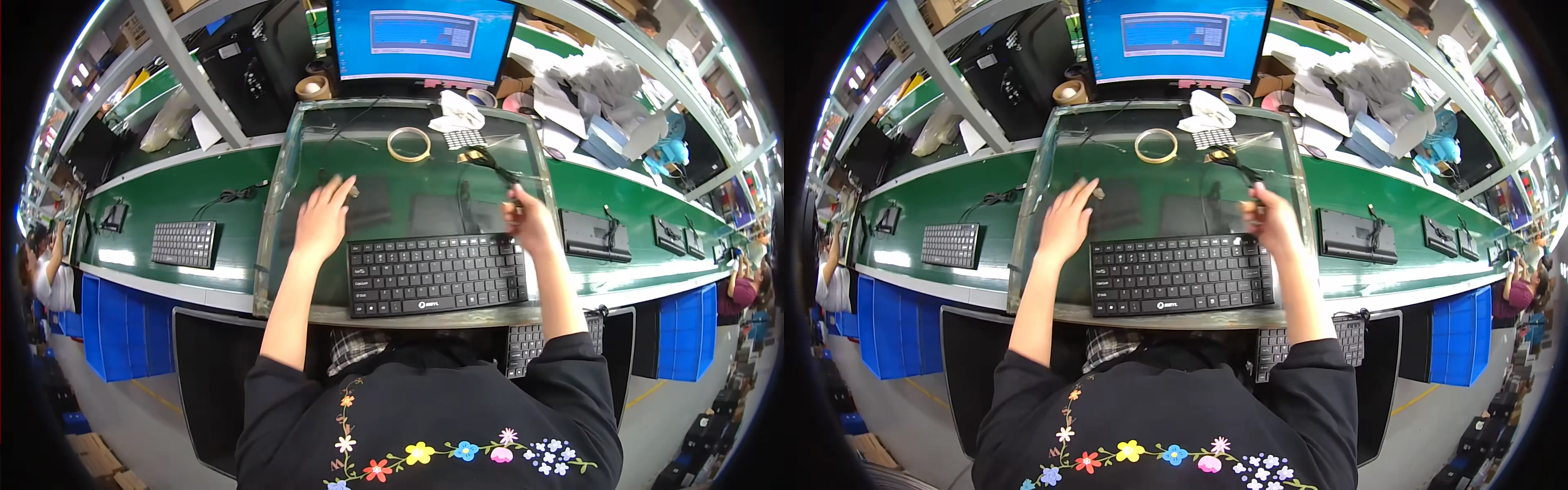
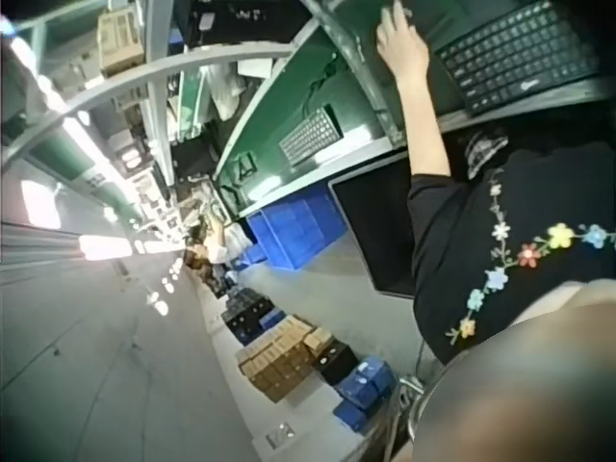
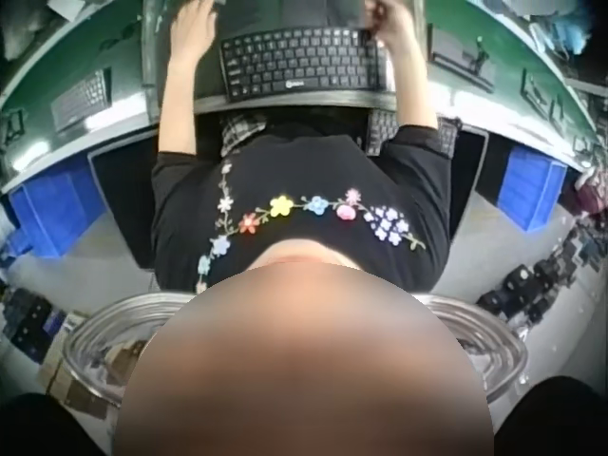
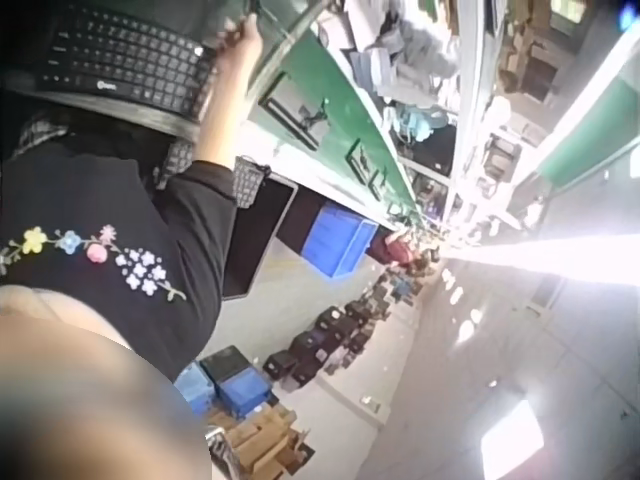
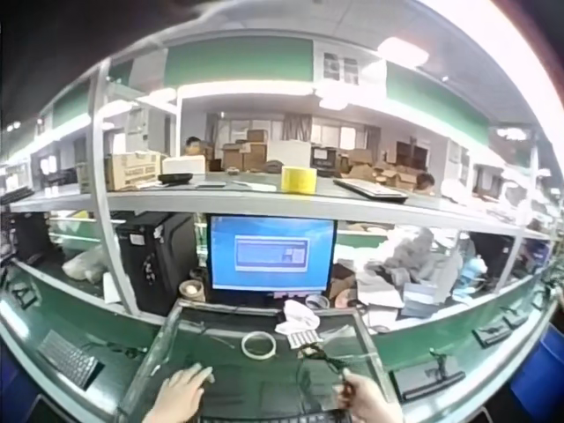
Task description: Testing computer keyboards at a factory workstation by typing and checking keys.
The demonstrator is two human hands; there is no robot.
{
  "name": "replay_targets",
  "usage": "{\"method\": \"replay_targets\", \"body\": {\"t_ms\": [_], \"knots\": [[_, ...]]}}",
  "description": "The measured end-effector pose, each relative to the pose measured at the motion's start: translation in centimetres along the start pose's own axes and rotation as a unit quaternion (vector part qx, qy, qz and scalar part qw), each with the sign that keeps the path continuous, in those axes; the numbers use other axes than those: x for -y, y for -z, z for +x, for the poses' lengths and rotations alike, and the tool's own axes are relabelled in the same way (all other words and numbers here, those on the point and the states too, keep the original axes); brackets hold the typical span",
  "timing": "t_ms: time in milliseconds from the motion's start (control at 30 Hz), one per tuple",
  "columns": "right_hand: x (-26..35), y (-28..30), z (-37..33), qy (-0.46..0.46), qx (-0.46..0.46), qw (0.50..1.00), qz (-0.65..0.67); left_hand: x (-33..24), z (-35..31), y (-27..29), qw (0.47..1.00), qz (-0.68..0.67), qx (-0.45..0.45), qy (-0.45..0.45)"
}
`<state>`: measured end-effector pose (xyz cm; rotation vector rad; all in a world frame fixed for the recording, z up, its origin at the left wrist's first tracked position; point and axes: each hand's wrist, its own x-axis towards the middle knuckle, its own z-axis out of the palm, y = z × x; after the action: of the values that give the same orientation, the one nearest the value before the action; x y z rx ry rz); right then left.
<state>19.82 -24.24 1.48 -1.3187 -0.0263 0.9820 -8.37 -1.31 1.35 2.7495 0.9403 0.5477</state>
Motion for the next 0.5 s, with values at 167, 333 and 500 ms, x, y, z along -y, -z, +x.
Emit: {"method": "replay_targets", "body": {"t_ms": [167,333,500], "knots": [[-3.4,-10.1,-1.0,-0.027,0.277,0.944,0.175,0.1,3.5,-2.1,0.997,0.038,0.056,-0.040],[-5.0,-14.3,-0.2,0.182,0.158,0.970,-0.039,-2.0,3.3,-1.2,0.979,-0.182,-0.007,-0.094],[-5.6,-14.4,0.4,0.262,0.162,0.951,0.035,-3.6,3.2,-0.4,0.979,-0.176,-0.030,-0.093]]}}
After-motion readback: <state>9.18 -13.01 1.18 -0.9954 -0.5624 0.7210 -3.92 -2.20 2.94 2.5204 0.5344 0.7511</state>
